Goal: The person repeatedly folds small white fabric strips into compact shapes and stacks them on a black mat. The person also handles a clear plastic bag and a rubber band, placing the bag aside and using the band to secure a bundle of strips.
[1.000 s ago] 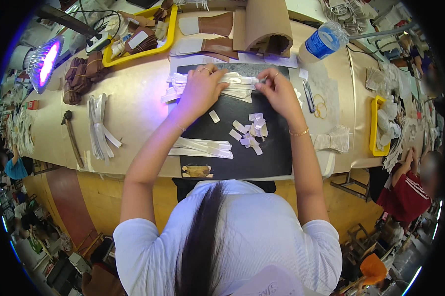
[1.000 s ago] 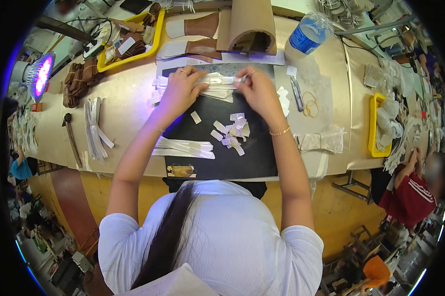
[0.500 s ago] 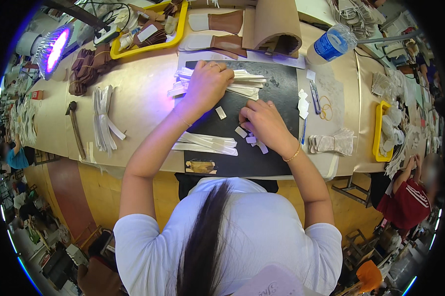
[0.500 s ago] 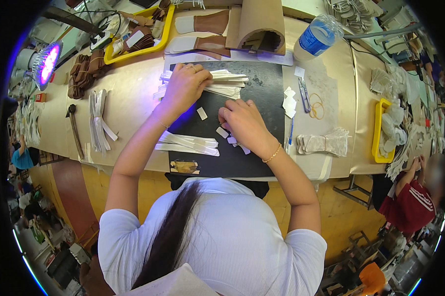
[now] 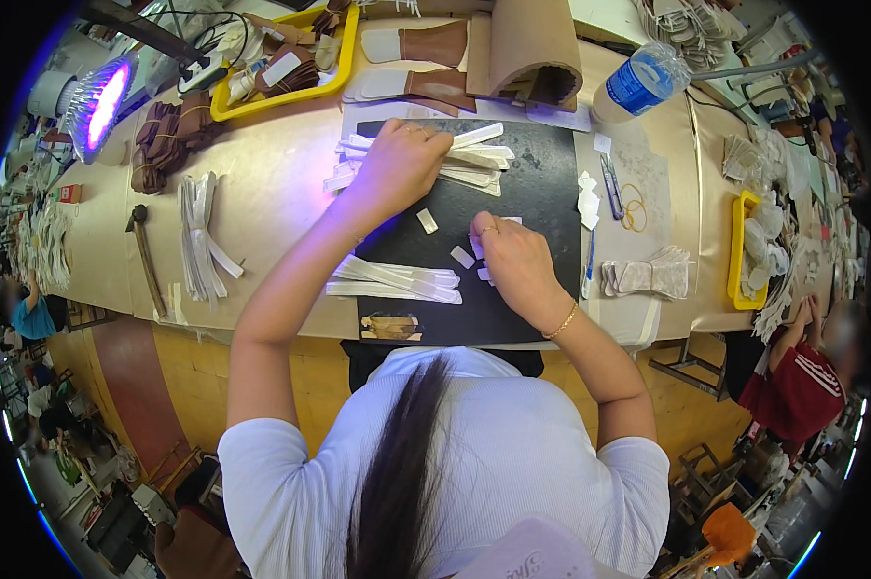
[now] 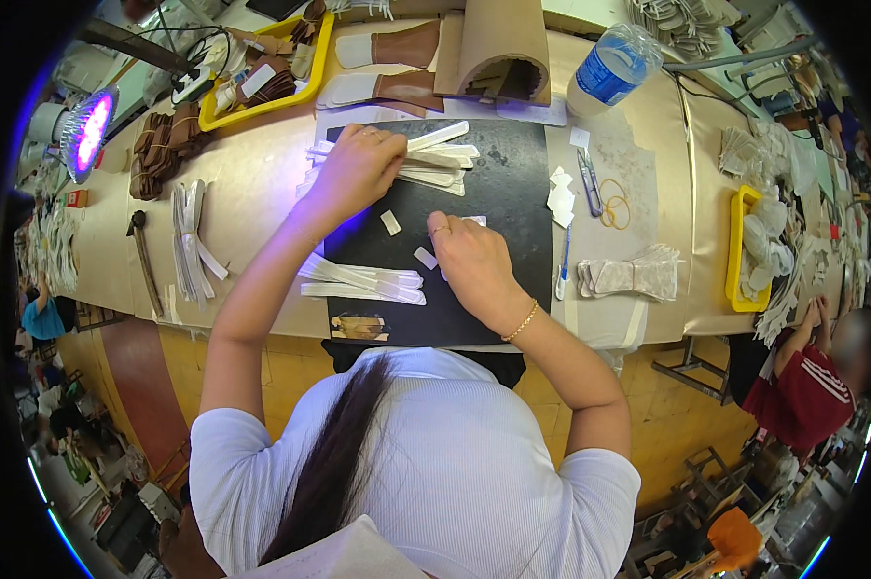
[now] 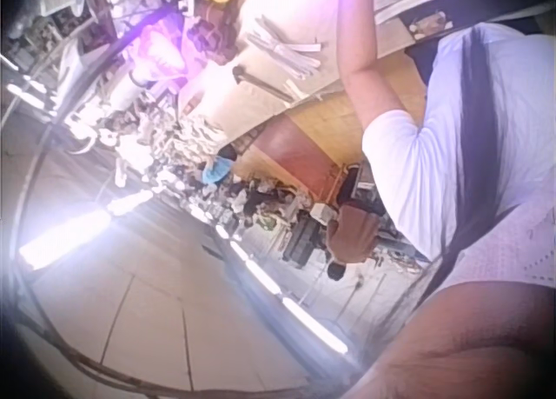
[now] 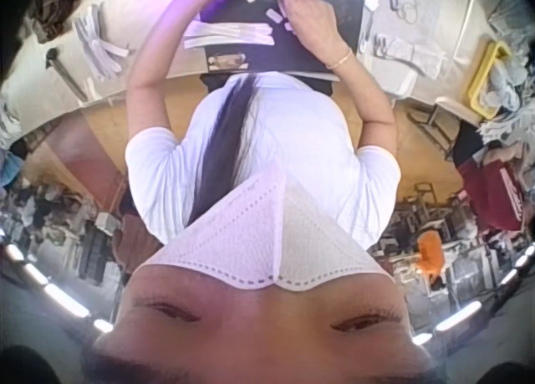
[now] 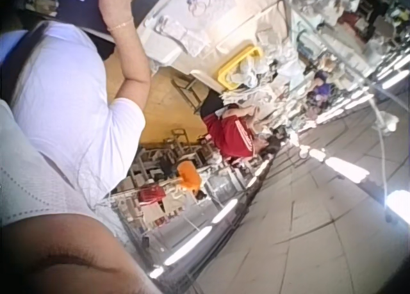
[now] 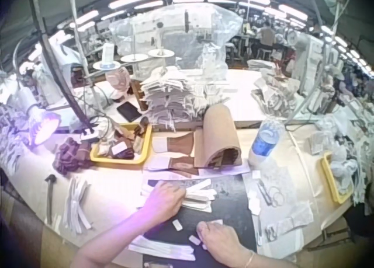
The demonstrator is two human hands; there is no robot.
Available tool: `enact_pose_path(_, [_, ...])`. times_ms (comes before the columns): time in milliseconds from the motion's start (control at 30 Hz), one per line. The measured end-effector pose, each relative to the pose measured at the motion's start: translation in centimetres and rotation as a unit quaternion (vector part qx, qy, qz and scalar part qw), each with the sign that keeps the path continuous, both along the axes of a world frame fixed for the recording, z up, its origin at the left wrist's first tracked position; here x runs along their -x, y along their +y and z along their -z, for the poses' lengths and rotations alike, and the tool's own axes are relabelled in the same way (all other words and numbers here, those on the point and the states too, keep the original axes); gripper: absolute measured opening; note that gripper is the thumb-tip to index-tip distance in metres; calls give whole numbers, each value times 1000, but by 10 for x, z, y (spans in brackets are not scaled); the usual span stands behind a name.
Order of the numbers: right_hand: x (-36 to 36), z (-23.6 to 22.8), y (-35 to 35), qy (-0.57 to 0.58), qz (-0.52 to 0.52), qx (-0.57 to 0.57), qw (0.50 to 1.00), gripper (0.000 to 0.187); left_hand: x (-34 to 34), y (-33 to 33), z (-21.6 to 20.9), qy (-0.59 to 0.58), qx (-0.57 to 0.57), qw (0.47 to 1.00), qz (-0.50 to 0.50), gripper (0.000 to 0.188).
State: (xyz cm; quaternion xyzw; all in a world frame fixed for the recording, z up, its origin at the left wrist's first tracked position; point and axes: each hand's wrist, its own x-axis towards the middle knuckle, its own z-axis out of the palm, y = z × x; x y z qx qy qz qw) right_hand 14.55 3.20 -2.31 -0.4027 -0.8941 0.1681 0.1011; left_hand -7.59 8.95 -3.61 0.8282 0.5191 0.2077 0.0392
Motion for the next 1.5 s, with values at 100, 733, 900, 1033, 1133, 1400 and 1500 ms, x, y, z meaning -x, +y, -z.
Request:
enact_pose_path(100, [-2,-2,-1,32,31,61,997,10,11,-13,-29,-87,120,989,-22,8])
enact_pose_path(733, [-8,-12,31,358,-42,90,928,16,-10,-78,-32,-410,418,809,-55,29])
enact_pose_path(900, [-11,-15,23,341,-41,28,939,22,-18,-70,-31,-576,504,642,-50,27])
enact_pose_path(1033, [-12,-13,19,323,-55,-30,944,31,-20,-71,-33,-597,510,616,-57,26])
enact_pose_path(1133, [-12,-15,23,304,-77,-104,944,35,-21,-70,-32,-605,512,607,-61,25])
enact_pose_path(1400, [-13,-21,26,298,-93,-103,944,35,-22,-66,-36,-588,531,604,-90,24])
enact_pose_path(1500, [-17,-19,25,333,-87,-66,937,31,-21,-69,-26,-619,478,618,-79,22])
